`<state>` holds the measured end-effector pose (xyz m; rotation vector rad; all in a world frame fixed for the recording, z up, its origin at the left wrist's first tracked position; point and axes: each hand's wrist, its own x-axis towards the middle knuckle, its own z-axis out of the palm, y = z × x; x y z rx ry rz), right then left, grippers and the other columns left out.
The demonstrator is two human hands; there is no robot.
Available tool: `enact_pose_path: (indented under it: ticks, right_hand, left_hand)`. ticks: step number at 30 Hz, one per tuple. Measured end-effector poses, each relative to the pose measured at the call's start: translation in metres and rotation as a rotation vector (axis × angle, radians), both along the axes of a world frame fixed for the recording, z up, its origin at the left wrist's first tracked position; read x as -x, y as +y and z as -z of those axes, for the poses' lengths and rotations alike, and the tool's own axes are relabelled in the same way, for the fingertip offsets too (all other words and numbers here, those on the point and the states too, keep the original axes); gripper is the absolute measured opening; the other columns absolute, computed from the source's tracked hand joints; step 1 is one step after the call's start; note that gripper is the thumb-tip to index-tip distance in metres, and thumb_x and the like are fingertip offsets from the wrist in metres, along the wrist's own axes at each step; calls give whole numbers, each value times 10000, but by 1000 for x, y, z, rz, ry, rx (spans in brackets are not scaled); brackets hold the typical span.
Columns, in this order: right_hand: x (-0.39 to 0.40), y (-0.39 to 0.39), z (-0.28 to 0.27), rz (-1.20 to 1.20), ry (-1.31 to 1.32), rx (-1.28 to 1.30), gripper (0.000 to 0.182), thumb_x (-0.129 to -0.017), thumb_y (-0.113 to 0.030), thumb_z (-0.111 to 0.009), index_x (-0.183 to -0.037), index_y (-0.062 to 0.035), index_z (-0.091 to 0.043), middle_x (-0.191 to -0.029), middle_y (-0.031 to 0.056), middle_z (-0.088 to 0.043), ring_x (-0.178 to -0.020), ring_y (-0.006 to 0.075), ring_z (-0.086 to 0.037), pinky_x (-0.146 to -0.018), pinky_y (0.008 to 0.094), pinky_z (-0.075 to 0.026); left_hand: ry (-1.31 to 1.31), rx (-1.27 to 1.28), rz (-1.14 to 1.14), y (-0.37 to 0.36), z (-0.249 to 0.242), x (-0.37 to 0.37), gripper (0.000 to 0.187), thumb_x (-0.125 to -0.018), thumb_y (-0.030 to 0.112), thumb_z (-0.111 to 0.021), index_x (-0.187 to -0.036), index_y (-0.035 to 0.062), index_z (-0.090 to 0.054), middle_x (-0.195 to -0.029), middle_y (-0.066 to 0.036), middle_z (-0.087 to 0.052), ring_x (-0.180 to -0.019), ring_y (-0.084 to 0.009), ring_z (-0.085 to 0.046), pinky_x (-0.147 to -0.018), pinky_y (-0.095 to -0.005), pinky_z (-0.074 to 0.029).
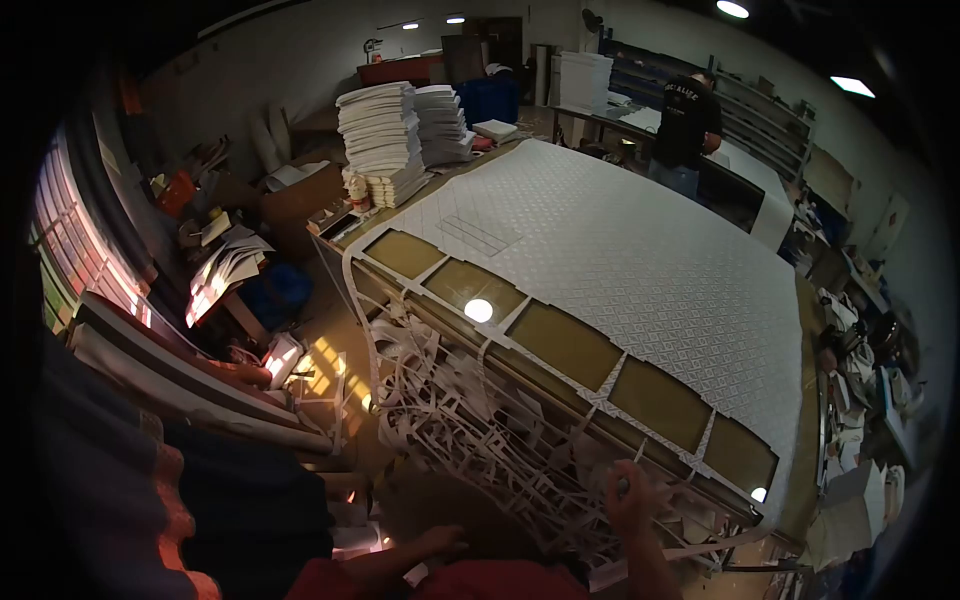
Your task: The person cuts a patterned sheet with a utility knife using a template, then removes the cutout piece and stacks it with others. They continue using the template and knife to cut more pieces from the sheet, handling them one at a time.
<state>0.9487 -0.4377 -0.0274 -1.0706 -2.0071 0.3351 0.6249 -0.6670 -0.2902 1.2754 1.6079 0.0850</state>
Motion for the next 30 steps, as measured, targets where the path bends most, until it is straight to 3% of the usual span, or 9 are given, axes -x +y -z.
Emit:
enact_pose_path:
  ticks: [6,9,14,17,21,23,24,26,30]
  right_hand:
    - [81,2,-3,-94,-42,45,196,-961,-142,-707,-1125,-74,-625,-983,161,-723,-848,364,-731,-647,434,-552]
    - [112,19,-1,-150,-111,39,208,-955,-135,-710,-1127,-62,-620,-1032,177,-734,-901,376,-735,-679,449,-567]
    - [159,58,29,-83,-19,114,263,-931,-123,-730,-1153,-40,-616,-1213,215,-695,-1136,412,-670,-891,495,-558]
    - [187,79,38,-96,-40,67,311,-942,-121,-726,-1216,-53,-598,-1312,226,-640,-1198,433,-626,-927,526,-547]
    - [210,132,72,-67,-60,-39,435,-965,-120,-703,-1365,-72,-540,-1299,211,-625,-1152,436,-632,-884,550,-561]
    - [218,154,70,-24,37,277,570,-982,-124,-683,-1496,-75,-440,-1265,187,-616,-1090,417,-641,-890,566,-552]
    - [217,164,71,-20,52,291,570,-982,-124,-683,-1496,-75,-440,-1265,187,-616,-1090,417,-641,-890,566,-552]
    - [211,190,73,16,55,65,615,-988,-117,-673,-1536,-63,-399,-1221,179,-623,-1054,401,-645,-916,577,-530]
    - [194,214,83,112,63,87,607,-964,-110,-693,-1509,-51,-433,-1221,192,-629,-1071,411,-639,-919,563,-519]
  left_hand:
    - [31,-197,-58,-41,56,62,585,-901,472,-724,-1304,55,-648,-1241,-209,-696,-1152,-397,-667,-992,-462,-530]
    - [19,-177,-245,-39,24,70,588,-903,483,-723,-1298,54,-649,-1256,-203,-693,-1158,-401,-663,-986,-462,-534]
    - [22,-176,-297,-27,9,84,629,-902,508,-731,-1329,57,-636,-1280,-195,-688,-1182,-373,-662,-999,-438,-534]
    - [17,-114,-332,-16,-6,102,639,-905,500,-738,-1346,50,-633,-1294,-187,-688,-1193,-348,-666,-1017,-421,-528]
    - [-11,-102,-332,23,-19,136,598,-907,519,-719,-1306,78,-656,-1239,-182,-706,-1135,-378,-681,-967,-456,-546]
    - [68,-84,-268,54,-33,154,588,-908,510,-718,-1302,78,-660,-1235,-177,-709,-1133,-376,-682,-968,-458,-544]
    - [135,-78,-232,71,-42,164,577,-909,501,-717,-1298,78,-664,-1231,-172,-712,-1131,-374,-683,-969,-460,-543]
    - [107,-109,-241,103,-59,178,570,-913,487,-714,-1300,72,-662,-1221,-169,-717,-1123,-368,-689,-964,-459,-545]
    - [63,-242,-233,190,-119,185,518,-936,387,-716,-1329,60,-635,-1215,-191,-715,-1098,-347,-708,-929,-437,-561]
